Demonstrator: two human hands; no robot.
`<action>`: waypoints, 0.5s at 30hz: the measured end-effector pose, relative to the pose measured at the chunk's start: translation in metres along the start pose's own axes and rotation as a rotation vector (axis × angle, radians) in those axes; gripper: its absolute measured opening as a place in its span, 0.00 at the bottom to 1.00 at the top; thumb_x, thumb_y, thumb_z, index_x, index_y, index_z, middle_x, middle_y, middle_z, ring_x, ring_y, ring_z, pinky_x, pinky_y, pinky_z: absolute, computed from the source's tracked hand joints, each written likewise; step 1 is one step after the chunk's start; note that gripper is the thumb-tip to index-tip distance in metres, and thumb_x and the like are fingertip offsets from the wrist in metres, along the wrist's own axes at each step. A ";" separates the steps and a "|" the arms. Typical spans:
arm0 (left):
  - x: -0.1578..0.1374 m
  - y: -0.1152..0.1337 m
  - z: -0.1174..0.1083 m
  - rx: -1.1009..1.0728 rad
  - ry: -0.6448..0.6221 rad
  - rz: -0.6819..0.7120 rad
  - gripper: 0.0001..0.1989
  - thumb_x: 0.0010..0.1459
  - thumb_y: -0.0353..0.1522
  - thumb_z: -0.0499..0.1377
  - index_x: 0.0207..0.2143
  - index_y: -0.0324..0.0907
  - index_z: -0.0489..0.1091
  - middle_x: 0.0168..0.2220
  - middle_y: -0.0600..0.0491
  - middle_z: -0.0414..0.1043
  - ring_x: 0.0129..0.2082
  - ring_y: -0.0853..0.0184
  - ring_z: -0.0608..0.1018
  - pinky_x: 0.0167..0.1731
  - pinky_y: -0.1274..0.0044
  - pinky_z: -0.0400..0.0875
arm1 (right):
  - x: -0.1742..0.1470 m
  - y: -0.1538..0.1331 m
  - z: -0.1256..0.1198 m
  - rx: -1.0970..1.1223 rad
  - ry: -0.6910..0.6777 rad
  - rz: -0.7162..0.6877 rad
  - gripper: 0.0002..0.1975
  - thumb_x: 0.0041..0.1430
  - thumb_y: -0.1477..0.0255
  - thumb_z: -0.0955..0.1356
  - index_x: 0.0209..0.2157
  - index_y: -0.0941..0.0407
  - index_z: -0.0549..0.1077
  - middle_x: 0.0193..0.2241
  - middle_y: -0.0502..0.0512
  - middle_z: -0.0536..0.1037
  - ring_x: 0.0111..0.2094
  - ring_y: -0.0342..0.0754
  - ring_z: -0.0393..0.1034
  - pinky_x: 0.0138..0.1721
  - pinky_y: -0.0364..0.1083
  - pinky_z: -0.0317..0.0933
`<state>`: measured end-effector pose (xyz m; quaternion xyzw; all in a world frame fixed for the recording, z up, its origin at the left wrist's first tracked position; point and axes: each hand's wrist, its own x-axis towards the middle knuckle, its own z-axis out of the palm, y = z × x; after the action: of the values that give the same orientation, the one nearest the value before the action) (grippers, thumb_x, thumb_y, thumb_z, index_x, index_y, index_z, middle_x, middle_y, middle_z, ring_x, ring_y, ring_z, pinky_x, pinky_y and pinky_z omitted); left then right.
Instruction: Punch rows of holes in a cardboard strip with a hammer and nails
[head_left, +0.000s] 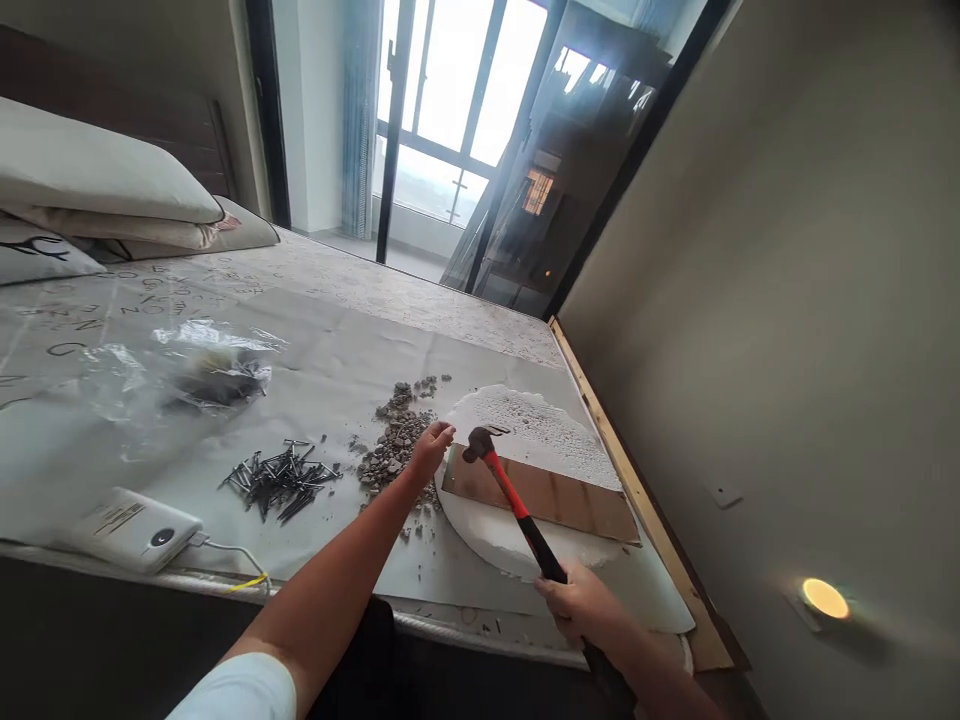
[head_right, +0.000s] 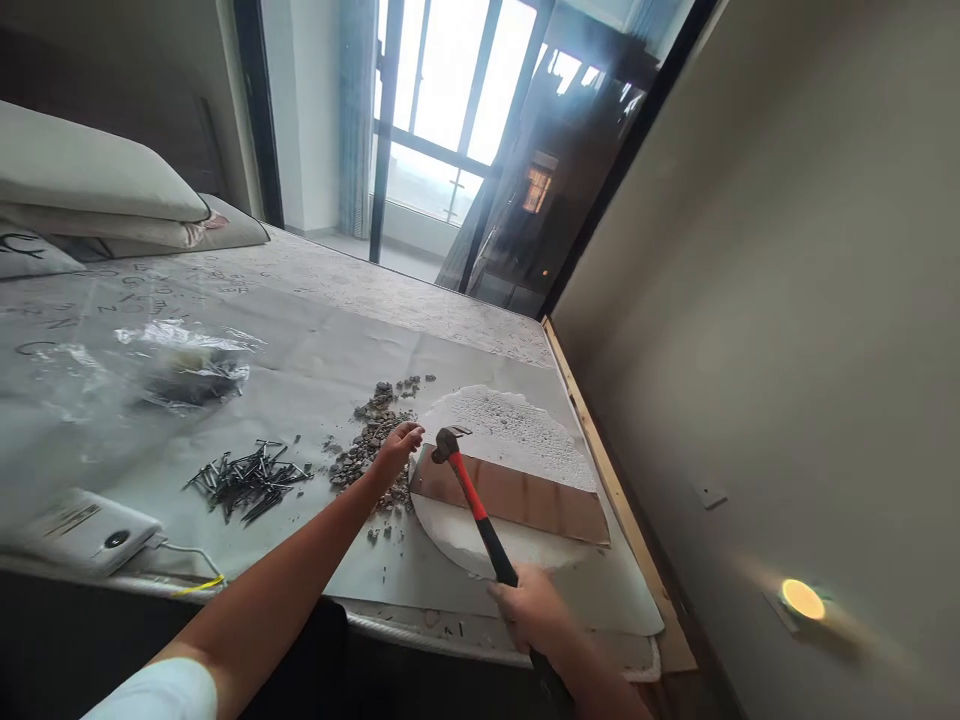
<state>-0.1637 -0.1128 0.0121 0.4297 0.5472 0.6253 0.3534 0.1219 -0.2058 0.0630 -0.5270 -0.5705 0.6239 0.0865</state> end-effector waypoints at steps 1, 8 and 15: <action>-0.008 0.007 -0.004 0.031 0.015 0.009 0.11 0.51 0.40 0.53 0.28 0.40 0.65 0.23 0.56 0.63 0.24 0.71 0.67 0.26 0.77 0.64 | -0.004 0.010 0.001 0.039 -0.019 -0.017 0.21 0.45 0.55 0.69 0.25 0.53 0.55 0.11 0.37 0.52 0.08 0.35 0.46 0.10 0.39 0.41; -0.106 0.026 -0.069 0.157 0.257 0.023 0.12 0.54 0.41 0.52 0.32 0.42 0.66 0.25 0.55 0.66 0.25 0.69 0.69 0.28 0.76 0.66 | -0.021 0.077 -0.003 0.266 -0.192 -0.014 0.30 0.41 0.42 0.66 0.16 0.52 0.50 0.07 0.39 0.48 0.07 0.35 0.43 0.09 0.40 0.41; -0.154 -0.005 -0.139 0.731 0.276 -0.028 0.09 0.50 0.34 0.53 0.30 0.41 0.70 0.29 0.51 0.72 0.29 0.65 0.73 0.32 0.75 0.67 | -0.022 0.075 -0.002 0.500 -0.332 0.047 0.32 0.31 0.45 0.73 0.21 0.53 0.52 0.11 0.36 0.50 0.09 0.33 0.39 0.09 0.37 0.39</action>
<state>-0.2340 -0.3054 -0.0203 0.4317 0.7821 0.4361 0.1085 0.1701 -0.2451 0.0156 -0.3931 -0.3933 0.8245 0.1048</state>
